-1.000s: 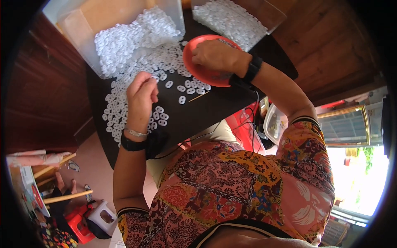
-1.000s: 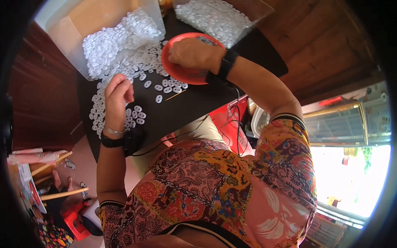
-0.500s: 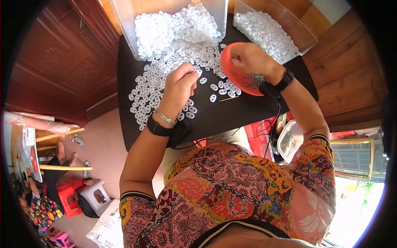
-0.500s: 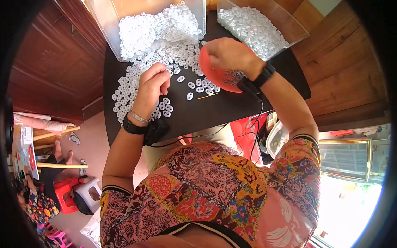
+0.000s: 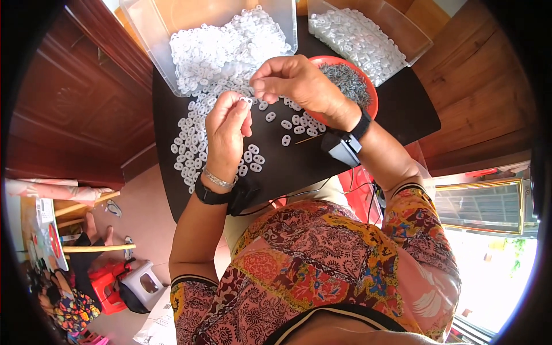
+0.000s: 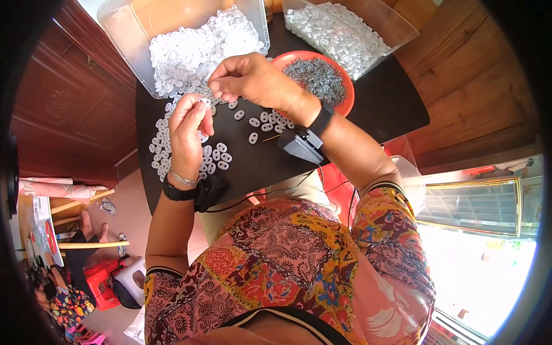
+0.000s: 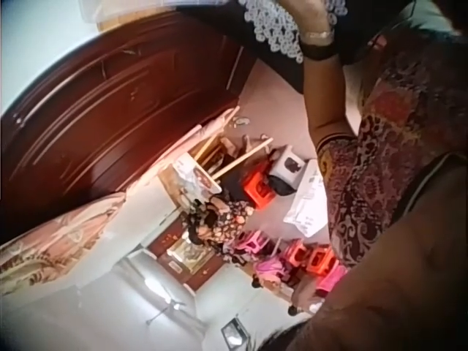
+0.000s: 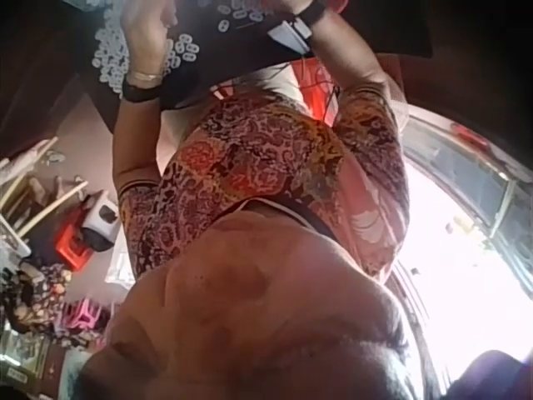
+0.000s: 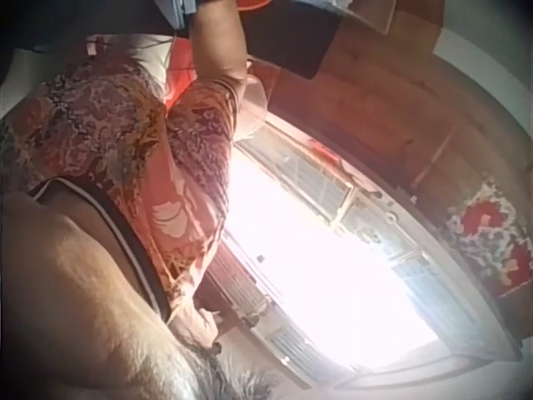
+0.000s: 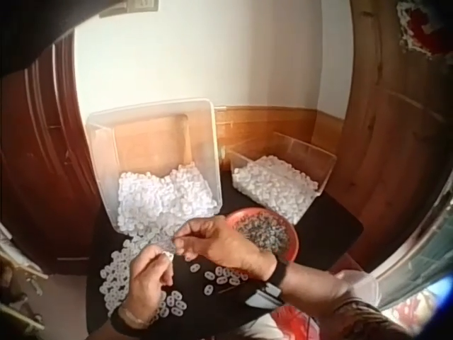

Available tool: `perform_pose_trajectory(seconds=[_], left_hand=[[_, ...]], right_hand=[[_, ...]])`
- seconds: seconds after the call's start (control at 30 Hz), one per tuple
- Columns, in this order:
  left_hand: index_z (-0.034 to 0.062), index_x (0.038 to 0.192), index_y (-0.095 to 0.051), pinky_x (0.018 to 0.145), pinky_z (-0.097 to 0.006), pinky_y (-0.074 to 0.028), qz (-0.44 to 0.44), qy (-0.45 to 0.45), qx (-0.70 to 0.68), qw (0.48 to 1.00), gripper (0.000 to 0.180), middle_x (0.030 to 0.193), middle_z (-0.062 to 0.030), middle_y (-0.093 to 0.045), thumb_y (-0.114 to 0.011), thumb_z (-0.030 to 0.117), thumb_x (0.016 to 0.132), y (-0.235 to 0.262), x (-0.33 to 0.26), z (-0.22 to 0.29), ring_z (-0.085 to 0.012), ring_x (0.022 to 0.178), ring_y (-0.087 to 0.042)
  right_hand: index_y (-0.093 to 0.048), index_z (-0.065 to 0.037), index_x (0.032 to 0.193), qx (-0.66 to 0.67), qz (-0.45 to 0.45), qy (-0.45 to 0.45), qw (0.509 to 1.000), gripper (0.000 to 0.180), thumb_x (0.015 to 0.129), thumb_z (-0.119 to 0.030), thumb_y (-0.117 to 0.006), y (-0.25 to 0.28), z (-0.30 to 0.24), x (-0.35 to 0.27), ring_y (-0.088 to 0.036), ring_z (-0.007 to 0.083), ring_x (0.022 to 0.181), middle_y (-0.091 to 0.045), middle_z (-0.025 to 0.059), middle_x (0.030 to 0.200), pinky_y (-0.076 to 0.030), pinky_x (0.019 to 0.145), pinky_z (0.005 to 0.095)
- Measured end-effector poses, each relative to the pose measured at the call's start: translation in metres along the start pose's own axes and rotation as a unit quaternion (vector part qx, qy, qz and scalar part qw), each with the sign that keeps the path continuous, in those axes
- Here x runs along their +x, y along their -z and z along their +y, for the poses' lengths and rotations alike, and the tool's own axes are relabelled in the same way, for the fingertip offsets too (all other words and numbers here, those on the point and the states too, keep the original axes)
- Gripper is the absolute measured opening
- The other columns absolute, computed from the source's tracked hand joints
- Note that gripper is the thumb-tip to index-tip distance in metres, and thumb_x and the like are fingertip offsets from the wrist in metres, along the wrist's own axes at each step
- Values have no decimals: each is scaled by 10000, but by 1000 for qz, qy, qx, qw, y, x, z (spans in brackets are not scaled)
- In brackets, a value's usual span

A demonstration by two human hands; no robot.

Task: Manually assembling small white plastic tags by inserting small metal components into them at a workbench.

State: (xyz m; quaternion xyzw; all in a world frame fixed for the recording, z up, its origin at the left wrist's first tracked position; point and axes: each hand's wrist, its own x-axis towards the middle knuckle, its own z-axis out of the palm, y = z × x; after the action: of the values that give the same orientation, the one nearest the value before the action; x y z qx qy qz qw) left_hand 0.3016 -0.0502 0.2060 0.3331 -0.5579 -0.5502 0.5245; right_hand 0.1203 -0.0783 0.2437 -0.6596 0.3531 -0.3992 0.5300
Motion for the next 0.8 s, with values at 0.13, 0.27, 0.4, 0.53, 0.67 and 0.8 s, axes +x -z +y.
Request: perform_pose_trajectory(seconds=[0.13, 0.27, 0.4, 0.53, 0.67, 0.8], left_hand=[[40, 840, -519, 479, -185, -333, 3, -11, -4, 1000, 161, 650, 9, -476, -499, 171, 930, 3, 0, -2, -46, 530, -407], [39, 825, -511, 481, -187, -328, 20, -22, 4, 1000, 157, 641, 8, -472, -491, 157, 926, 0, 0, -1, -49, 530, -401], [37, 826, -513, 483, -190, -323, 7, -24, 11, 1000, 150, 635, 7, -470, -493, 151, 922, 3, 1, -5, -52, 530, -400], [36, 819, -515, 484, -195, -319, 6, -14, 18, 1000, 152, 623, 7, -463, -493, 148, 919, 2, 2, -4, -55, 529, -398], [37, 804, -518, 481, -196, -313, 7, -14, 29, 999, 159, 603, 10, -455, -495, 147, 916, 2, 2, -5, -51, 521, -394], [38, 802, -521, 480, -196, -309, 10, -10, 41, 999, 157, 596, 12, -454, -495, 145, 914, 2, 2, -6, -49, 515, -392]], right_hand=[[-649, 5, 945, 31, 14, -12, 999, 152, 893, -133, -611, -8, 4, 8, -571, 75, 700, -651, 24, 832, -483, 660, 218], [-652, -11, 929, 51, 23, -5, 998, 152, 889, -155, -626, -10, 17, 6, -565, 67, 687, -636, 10, 786, -469, 626, 205], [-654, -19, 909, 59, 32, 11, 998, 147, 882, -162, -640, -14, 21, 5, -560, 61, 677, -622, -1, 758, -461, 601, 201], [-653, -20, 909, 67, 17, 16, 997, 142, 883, -159, -638, -13, 28, 6, -558, 63, 684, -621, -1, 761, -465, 610, 205], [-648, -15, 903, 58, 31, 19, 998, 139, 882, -151, -636, -14, 25, 5, -549, 66, 686, -616, -3, 759, -461, 617, 209], [-640, -6, 896, 41, 31, 39, 998, 135, 879, -140, -633, -15, 30, 5, -546, 72, 691, -614, -2, 757, -464, 632, 221]])
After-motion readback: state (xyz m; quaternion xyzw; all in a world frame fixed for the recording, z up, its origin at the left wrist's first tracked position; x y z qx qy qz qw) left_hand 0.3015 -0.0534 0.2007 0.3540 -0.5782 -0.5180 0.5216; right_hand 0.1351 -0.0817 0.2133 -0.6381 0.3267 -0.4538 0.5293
